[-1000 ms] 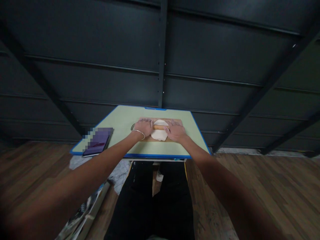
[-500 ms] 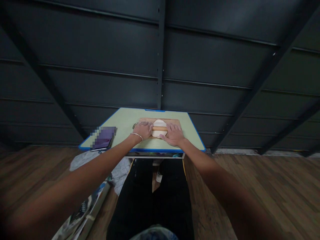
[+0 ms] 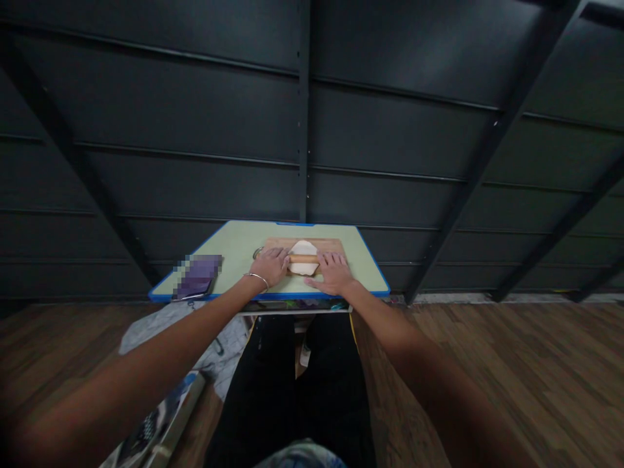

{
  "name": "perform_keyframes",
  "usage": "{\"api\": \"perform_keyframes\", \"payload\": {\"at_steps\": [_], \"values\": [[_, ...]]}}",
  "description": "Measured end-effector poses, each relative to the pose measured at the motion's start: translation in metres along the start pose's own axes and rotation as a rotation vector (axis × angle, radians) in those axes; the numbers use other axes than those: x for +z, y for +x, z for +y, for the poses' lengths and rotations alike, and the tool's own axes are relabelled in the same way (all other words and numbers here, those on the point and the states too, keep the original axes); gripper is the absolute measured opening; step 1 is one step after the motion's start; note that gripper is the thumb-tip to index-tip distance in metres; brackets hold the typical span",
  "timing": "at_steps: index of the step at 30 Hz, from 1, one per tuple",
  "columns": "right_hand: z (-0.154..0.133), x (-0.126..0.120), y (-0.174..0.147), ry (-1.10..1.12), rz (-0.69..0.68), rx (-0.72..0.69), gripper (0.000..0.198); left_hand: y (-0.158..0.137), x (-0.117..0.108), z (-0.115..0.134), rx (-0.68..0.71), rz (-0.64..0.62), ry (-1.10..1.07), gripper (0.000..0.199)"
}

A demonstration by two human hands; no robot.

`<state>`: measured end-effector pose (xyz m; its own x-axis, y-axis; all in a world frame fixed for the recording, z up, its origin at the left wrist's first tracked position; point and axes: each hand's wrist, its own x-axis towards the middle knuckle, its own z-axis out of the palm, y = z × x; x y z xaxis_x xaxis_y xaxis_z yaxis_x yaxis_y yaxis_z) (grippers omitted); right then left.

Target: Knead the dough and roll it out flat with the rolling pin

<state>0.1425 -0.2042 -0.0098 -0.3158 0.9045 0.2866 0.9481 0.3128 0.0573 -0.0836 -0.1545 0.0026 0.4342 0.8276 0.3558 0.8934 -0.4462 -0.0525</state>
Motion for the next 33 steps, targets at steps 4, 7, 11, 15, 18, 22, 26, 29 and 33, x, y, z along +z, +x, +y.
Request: {"api": "perform_keyframes", "payload": {"at_steps": [4, 7, 11, 15, 18, 22, 26, 29, 33], "values": [[-0.002, 0.003, -0.007, -0.007, 0.036, -0.012, 0.109, -0.007, 0.002, 0.0, 0.015, 0.013, -0.015, 0.054], [-0.003, 0.005, -0.011, -0.005, 0.055, -0.001, 0.107, -0.012, 0.002, 0.002, 0.008, 0.027, -0.021, 0.059], [-0.004, 0.007, -0.015, 0.001, 0.064, -0.006, 0.105, -0.02, -0.001, 0.005, 0.007, 0.034, -0.014, 0.061], [-0.005, 0.009, -0.018, -0.004, 0.079, 0.006, 0.103, -0.027, -0.004, 0.008, 0.017, 0.044, -0.016, 0.062], [-0.006, 0.01, -0.02, -0.005, 0.08, 0.005, 0.103, -0.029, -0.003, 0.008, 0.027, 0.066, -0.026, 0.062], [-0.008, 0.009, -0.022, -0.006, 0.088, -0.007, 0.102, -0.031, 0.002, 0.007, 0.03, 0.083, -0.018, 0.062], [-0.012, 0.006, -0.024, -0.014, 0.091, -0.002, 0.102, -0.031, 0.006, 0.006, 0.036, 0.082, 0.002, 0.059], [-0.012, 0.001, -0.025, -0.023, 0.096, -0.003, 0.101, -0.032, 0.006, 0.004, 0.044, 0.096, 0.001, 0.057], [-0.008, -0.006, -0.019, -0.009, 0.076, -0.035, 0.091, -0.032, 0.006, 0.001, 0.077, 0.079, -0.002, 0.056]]}}
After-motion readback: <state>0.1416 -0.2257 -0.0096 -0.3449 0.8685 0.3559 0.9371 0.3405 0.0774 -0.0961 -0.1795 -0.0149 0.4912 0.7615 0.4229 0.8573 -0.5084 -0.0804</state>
